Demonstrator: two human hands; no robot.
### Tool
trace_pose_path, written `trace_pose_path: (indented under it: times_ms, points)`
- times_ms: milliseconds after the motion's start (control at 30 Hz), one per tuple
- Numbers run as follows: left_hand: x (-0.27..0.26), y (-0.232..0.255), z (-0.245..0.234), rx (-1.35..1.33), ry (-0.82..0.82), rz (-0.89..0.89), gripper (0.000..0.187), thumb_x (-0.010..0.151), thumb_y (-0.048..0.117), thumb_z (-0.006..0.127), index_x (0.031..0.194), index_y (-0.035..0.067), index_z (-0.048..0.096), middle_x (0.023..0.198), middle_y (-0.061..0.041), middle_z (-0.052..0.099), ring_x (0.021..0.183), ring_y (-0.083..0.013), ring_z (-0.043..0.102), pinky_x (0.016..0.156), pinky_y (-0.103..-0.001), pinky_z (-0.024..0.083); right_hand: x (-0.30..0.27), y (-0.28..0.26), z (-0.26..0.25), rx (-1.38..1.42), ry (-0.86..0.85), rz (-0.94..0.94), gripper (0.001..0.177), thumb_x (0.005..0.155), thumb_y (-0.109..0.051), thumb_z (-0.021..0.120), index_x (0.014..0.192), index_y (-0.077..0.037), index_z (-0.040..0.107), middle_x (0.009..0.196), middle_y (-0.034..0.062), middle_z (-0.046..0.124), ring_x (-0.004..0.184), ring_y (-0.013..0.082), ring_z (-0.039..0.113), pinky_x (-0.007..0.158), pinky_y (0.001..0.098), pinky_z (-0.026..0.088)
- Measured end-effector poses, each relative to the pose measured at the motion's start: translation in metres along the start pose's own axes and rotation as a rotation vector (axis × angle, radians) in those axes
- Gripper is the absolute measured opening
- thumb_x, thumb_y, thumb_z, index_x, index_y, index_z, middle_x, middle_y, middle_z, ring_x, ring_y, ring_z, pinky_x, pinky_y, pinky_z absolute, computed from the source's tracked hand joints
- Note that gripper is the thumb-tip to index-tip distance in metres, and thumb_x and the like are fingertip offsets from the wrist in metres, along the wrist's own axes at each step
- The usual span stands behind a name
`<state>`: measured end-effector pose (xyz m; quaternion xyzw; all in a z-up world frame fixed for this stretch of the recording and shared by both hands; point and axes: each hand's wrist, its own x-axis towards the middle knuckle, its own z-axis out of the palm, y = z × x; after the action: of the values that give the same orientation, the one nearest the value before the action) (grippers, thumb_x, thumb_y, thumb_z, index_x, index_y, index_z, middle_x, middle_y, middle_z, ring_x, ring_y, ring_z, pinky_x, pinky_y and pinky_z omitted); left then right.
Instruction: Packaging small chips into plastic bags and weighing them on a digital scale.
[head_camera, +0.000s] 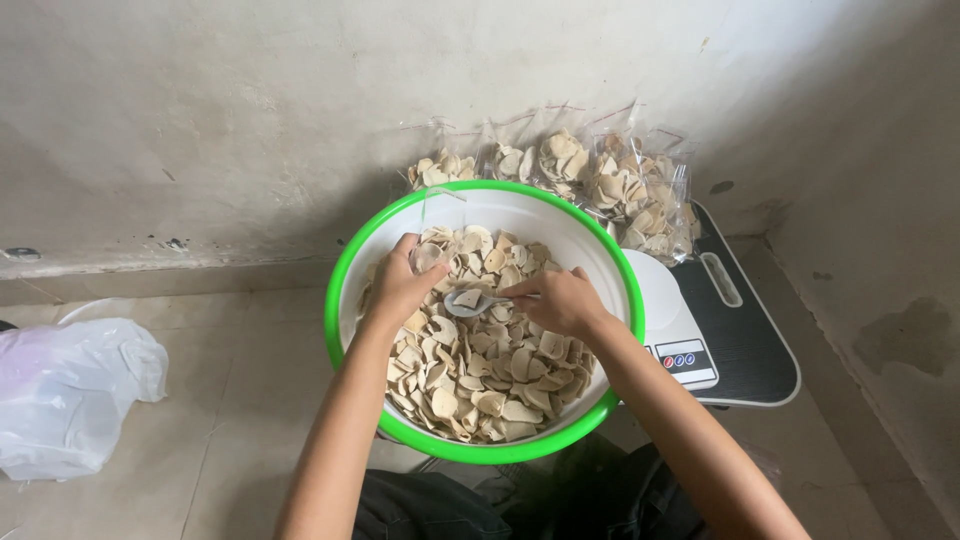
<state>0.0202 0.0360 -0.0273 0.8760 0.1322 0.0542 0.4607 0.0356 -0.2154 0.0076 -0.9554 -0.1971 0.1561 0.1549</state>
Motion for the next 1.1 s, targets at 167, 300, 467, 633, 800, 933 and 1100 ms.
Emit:
trace_pose_path:
  times_ms: [167, 300, 467, 633, 800, 933, 1100]
  points:
    - [-0.003, 0.002, -0.006, 0.022, 0.017, -0.025, 0.049, 0.077, 0.036, 0.076, 0.121, 0.02, 0.061, 0.111, -0.012, 0.071, 0.114, -0.0347, 0.066, 0.09, -0.047, 0.054, -0.02, -0.008, -0.02, 0.071, 0.035, -0.056, 0.034, 0.096, -0.033, 0.059, 0.125, -0.034, 0.075, 0.118, -0.0025, 0.078, 0.111, 0.0261, 0.073, 0.102, 0.0403, 0.039]
    - [-0.001, -0.002, -0.001, 0.018, 0.022, -0.016, 0.051, 0.076, 0.031, 0.079, 0.121, 0.014, 0.062, 0.11, -0.016, 0.071, 0.114, -0.0376, 0.066, 0.089, -0.049, 0.054, -0.039, 0.0, -0.051, 0.215, 0.064, -0.076, 0.032, 0.092, -0.03, 0.063, 0.119, -0.023, 0.079, 0.119, 0.0127, 0.077, 0.105, 0.0425, 0.072, 0.094, 0.05, 0.05]
    - [0.002, 0.001, 0.015, -0.065, -0.202, 0.012, 0.053, 0.075, 0.037, 0.081, 0.123, 0.019, 0.065, 0.117, -0.016, 0.07, 0.109, -0.0346, 0.068, 0.087, -0.045, 0.055, -0.051, -0.012, -0.094, 0.2, 0.276, -0.047, 0.03, 0.099, -0.02, 0.061, 0.125, -0.018, 0.076, 0.11, 0.0137, 0.078, 0.063, 0.0258, 0.064, 0.062, 0.0345, 0.045]
    - [-0.012, 0.02, 0.009, -0.241, -0.411, 0.073, 0.069, 0.083, 0.019, 0.079, 0.141, -0.006, 0.051, 0.129, -0.031, 0.062, 0.086, -0.0225, 0.071, 0.072, -0.034, 0.055, -0.052, -0.02, -0.089, -0.384, 0.791, -0.292, 0.023, 0.1, -0.031, 0.068, 0.118, -0.04, 0.077, 0.083, -0.0045, 0.07, 0.082, 0.0173, 0.068, 0.089, 0.0374, 0.041]
    - [0.012, -0.011, 0.017, -0.402, -0.374, 0.132, 0.064, 0.078, 0.024, 0.086, 0.128, -0.004, 0.058, 0.105, -0.015, 0.069, 0.073, -0.0151, 0.07, 0.057, -0.023, 0.051, -0.039, -0.002, -0.09, -0.43, 1.024, -0.376, 0.017, 0.104, -0.029, 0.071, 0.118, -0.03, 0.081, 0.085, -0.0019, 0.065, 0.081, 0.0168, 0.063, 0.083, 0.0355, 0.038]
    - [0.005, 0.01, 0.006, -0.466, -0.35, 0.122, 0.057, 0.08, 0.02, 0.085, 0.129, 0.004, 0.06, 0.107, -0.019, 0.066, 0.077, -0.0225, 0.07, 0.059, -0.027, 0.055, -0.016, 0.027, -0.072, -0.431, 0.999, -0.225, 0.016, 0.104, -0.03, 0.068, 0.115, -0.036, 0.078, 0.083, -0.0029, 0.063, 0.085, 0.0166, 0.065, 0.081, 0.0336, 0.037]
    - [-0.001, 0.002, -0.004, -0.456, 0.029, 0.14, 0.037, 0.071, 0.02, 0.087, 0.074, 0.015, 0.05, 0.084, -0.001, 0.061, 0.077, -0.0157, 0.062, 0.062, -0.027, 0.049, 0.027, 0.061, -0.001, -0.424, 0.556, -0.174, 0.025, 0.093, -0.021, 0.068, 0.104, -0.039, 0.081, 0.089, -0.0033, 0.073, 0.094, 0.0176, 0.07, 0.094, 0.0392, 0.043]
